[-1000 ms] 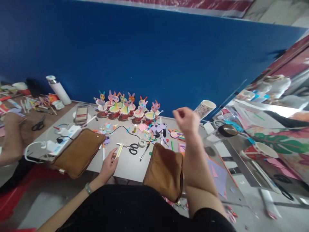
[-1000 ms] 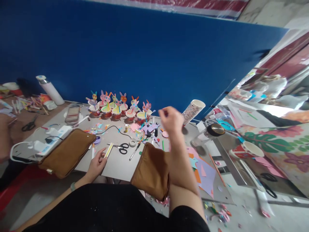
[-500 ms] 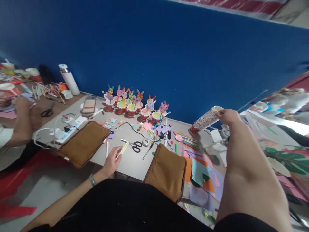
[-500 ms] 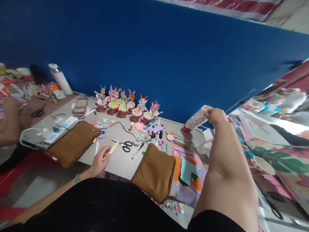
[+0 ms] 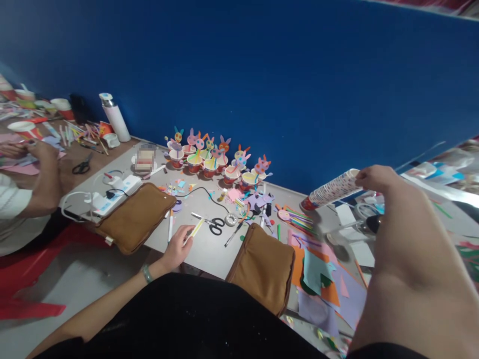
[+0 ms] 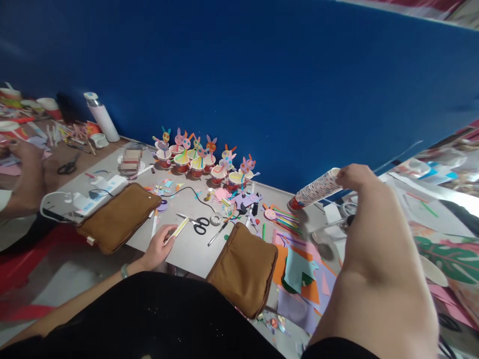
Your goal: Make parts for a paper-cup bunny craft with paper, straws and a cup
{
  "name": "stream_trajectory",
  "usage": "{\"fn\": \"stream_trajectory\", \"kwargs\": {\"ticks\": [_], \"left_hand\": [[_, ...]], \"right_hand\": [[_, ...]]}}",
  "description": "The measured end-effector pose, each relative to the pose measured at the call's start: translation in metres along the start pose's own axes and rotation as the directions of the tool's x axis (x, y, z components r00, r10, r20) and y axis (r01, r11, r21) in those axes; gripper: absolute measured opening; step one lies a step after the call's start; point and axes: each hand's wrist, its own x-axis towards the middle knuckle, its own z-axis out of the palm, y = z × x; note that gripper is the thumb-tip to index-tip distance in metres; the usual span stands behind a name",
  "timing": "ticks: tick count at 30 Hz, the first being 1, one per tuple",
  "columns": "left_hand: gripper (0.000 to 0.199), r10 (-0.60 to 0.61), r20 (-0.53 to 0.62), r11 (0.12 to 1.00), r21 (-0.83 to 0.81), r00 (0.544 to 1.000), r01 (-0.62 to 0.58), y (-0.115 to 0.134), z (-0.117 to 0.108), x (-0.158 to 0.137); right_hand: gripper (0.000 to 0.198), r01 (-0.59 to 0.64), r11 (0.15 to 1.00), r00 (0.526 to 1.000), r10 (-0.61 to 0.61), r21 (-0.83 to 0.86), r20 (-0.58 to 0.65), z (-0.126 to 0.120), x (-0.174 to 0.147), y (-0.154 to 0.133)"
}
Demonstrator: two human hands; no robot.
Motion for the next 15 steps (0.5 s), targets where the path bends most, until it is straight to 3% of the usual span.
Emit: {"fn": "stream_trajectory", "kwargs": {"ticks": [15], "left_hand": [[0.033, 0.046, -0.017, 0.999, -0.024, 0.999, -0.047, -0.003, 0.002, 0.000]], "right_hand": [[0.029, -0.122, 0.932, 0.990, 0.137, 0.342, -0.021, -0.002, 0.012, -0.003]]}}
